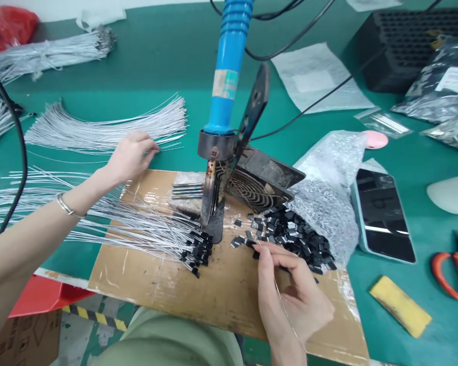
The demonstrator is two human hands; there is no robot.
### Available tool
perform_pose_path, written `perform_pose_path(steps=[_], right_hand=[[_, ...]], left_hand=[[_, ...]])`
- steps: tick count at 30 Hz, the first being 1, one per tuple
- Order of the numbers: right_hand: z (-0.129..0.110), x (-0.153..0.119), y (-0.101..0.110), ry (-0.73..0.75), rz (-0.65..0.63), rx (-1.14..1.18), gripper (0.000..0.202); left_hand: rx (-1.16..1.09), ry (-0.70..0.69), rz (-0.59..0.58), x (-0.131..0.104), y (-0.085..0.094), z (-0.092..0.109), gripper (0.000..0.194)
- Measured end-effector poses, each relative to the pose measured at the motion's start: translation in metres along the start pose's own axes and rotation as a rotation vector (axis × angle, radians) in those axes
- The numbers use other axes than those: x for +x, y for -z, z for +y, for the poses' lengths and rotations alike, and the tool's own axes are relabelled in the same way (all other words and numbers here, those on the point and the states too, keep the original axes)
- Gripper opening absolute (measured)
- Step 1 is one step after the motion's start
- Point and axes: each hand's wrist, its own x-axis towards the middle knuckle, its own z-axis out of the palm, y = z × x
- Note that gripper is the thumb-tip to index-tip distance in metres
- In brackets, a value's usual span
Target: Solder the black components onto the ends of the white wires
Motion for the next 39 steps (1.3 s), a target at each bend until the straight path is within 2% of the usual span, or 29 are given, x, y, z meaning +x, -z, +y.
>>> perform_pose_path(steps=[5, 9, 14, 16, 18, 20, 22, 25, 28, 30, 33, 36, 39], right_hand=[[0.001, -0.001, 0.002, -0.033, 0.001, -0.017, 0.029], [0.001, -0.002, 0.003, -0.050, 0.012, -0.052, 0.029], [0.000, -0.002, 0.004, -0.052, -0.003, -0.024, 0.029], [0.000, -0.002, 0.004, -0.056, -0.001, -0.012, 0.028], [-0.001, -0.003, 0.003, -0.060, 0.011, -0.010, 0.028], [-0.003, -0.003, 0.002, -0.062, 0.015, -0.001, 0.028], [-0.006, -0.003, 0.001, -0.055, 0.025, 0.001, 0.029], [-0.010, -0.002, 0.002, -0.073, 0.053, -0.023, 0.032], [-0.014, -0.005, 0.005, -0.076, 0.039, -0.034, 0.037], [-0.018, -0.011, 0.007, -0.027, -0.057, -0.004, 0.040], [-0.032, -0.024, 0.003, -0.055, -0.324, 0.091, 0.028], [-0.047, -0.035, -0.010, -0.254, -0.554, 0.193, 0.024], [-0.053, -0.038, -0.022, -0.335, -0.610, 0.246, 0.026]], left_hand=[[0.030, -0.037, -0.046, 0.009, -0.012, 0.010, 0.034], [0.015, -0.021, -0.077, 0.013, -0.004, 0.012, 0.028], [-0.069, 0.103, -0.016, 0.006, 0.027, 0.016, 0.023], [-0.187, 0.150, 0.015, -0.002, 0.042, 0.019, 0.026], [-0.342, 0.202, 0.059, -0.012, 0.055, 0.024, 0.018], [-0.401, 0.229, 0.106, -0.023, 0.066, 0.031, 0.011], [-0.432, 0.238, 0.123, -0.036, 0.077, 0.040, 0.014], [-0.477, 0.225, -0.002, -0.057, 0.095, 0.053, 0.017], [-0.781, 0.213, -0.323, -0.077, 0.107, 0.065, 0.021], [-0.919, 0.212, -0.468, -0.086, 0.107, 0.074, 0.023], [-1.014, 0.230, -0.540, -0.096, 0.096, 0.091, 0.023], [-1.049, 0.252, -0.569, -0.102, 0.086, 0.106, 0.023], [-1.042, 0.231, -0.574, -0.105, 0.083, 0.115, 0.025]])
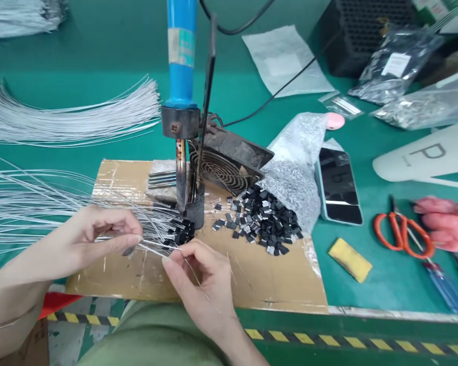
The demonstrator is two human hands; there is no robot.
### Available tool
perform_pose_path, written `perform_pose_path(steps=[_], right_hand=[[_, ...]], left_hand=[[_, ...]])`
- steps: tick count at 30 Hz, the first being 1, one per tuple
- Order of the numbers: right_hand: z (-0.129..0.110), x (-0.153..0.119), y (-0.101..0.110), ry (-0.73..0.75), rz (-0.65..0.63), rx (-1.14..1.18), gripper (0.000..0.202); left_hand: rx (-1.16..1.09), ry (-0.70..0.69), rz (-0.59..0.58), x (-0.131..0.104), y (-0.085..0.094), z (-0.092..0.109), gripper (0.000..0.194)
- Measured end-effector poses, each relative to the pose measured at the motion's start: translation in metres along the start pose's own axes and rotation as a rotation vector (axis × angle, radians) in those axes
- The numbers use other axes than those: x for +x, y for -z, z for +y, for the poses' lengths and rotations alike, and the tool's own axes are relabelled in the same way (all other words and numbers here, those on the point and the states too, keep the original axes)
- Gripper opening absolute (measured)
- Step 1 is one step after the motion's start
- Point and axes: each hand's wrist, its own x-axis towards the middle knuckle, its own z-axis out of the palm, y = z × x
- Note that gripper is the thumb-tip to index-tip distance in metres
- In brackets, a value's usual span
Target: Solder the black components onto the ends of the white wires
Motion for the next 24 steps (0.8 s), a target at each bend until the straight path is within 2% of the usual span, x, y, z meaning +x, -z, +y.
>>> perform_pose_path(steps=[7, 12, 16, 19, 21, 24], right_hand=[[0.007, 0.006, 0.006, 0.058, 0.026, 0.003, 0.025], [0.003, 0.007, 0.010, 0.092, -0.027, -0.022, 0.024], [0.001, 0.009, 0.012, 0.138, -0.080, -0.057, 0.025], [0.001, 0.009, 0.011, 0.161, -0.090, -0.058, 0.024], [0.002, 0.009, 0.010, 0.164, -0.078, -0.052, 0.024], [0.005, 0.009, 0.011, 0.137, -0.046, -0.020, 0.028]], left_hand=[[0.016, 0.022, -0.038, -0.004, 0.004, 0.001, 0.028], [0.094, -0.001, -0.101, -0.005, 0.006, -0.001, 0.029], [0.208, -0.032, -0.015, -0.009, -0.014, 0.004, 0.015], [0.259, -0.124, 0.014, -0.009, -0.035, 0.008, 0.016], [0.204, -0.122, 0.001, -0.007, -0.045, 0.010, 0.020], [-0.040, -0.019, -0.040, 0.000, -0.051, 0.010, 0.025]])
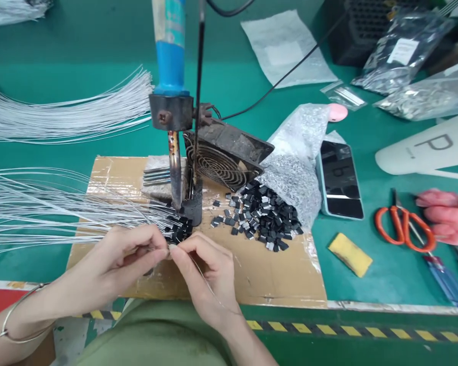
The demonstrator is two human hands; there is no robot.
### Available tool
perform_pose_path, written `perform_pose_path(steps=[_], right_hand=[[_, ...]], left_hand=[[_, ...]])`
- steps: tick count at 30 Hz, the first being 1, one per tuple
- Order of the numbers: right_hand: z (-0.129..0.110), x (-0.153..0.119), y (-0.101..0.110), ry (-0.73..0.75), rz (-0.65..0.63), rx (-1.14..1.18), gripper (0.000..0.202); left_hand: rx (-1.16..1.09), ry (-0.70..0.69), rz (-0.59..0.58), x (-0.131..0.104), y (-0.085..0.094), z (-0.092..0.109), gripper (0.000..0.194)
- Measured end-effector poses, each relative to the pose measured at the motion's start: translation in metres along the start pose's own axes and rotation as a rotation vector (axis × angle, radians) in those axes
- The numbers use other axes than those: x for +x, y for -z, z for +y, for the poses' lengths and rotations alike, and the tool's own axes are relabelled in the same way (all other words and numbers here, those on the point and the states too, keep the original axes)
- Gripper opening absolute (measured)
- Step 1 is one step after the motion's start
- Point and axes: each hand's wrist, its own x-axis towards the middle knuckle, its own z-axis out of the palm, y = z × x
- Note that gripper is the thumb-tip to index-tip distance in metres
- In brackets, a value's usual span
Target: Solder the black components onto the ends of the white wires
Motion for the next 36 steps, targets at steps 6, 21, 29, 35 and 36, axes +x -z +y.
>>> perform_pose_path(steps=[6, 21, 29, 35, 36], right_hand=[[0.011, 0.004, 0.015, -0.082, 0.092, 0.392, 0.059], [-0.009, 0.003, -0.004, -0.103, 0.154, 0.086, 0.016], [-0.001, 0.003, -0.003, -0.051, 0.196, 0.097, 0.016], [0.001, 0.003, -0.003, -0.108, 0.136, 0.256, 0.015], [0.001, 0.002, -0.004, -0.126, 0.119, 0.294, 0.015]], left_hand=[[-0.280, 0.067, 0.109, 0.008, -0.001, -0.002, 0.025], [-0.258, -0.005, 0.242, 0.008, -0.007, -0.004, 0.021], [-0.296, 0.050, 0.251, 0.008, -0.013, -0.009, 0.023], [-0.334, 0.050, 0.250, 0.008, -0.017, -0.016, 0.026], [-0.331, 0.055, 0.245, 0.008, -0.017, -0.015, 0.026]])
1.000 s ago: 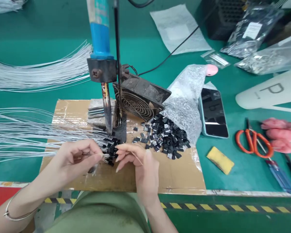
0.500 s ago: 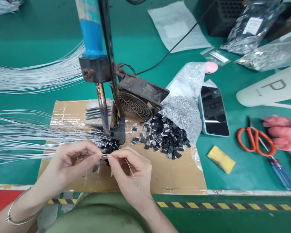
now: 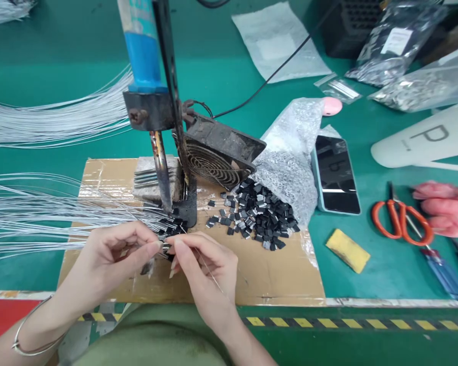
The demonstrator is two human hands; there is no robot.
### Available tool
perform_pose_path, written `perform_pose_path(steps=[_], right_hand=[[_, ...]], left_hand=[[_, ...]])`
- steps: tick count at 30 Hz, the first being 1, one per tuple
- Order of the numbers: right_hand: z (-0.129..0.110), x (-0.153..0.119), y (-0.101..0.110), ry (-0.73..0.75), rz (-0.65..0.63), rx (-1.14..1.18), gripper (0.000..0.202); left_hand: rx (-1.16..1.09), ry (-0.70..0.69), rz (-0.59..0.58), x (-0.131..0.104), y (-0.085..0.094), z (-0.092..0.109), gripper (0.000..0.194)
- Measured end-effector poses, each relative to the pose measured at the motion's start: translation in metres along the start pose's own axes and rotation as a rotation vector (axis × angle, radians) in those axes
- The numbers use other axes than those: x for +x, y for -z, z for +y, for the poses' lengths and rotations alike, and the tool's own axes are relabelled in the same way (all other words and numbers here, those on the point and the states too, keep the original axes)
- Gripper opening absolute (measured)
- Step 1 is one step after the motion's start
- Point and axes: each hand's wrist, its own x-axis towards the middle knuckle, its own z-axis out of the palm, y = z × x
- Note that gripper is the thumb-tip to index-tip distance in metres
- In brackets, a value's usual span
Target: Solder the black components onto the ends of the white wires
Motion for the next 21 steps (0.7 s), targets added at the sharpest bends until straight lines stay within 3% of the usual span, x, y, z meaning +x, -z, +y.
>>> perform_pose_path(steps=[8, 21], right_hand=[[0.0047, -0.0014, -0.0034, -0.127, -0.050, 0.230, 0.007], [0.0047, -0.0001, -0.0026, -0.219, -0.061, 0.282, 0.007]], left_hand=[[-0.003, 0.004, -0.014, -0.0021, 0.0005, 0.0062, 0.027], [0.082, -0.007, -0.006, -0.0041, -0.0018, 0.0085, 0.026]])
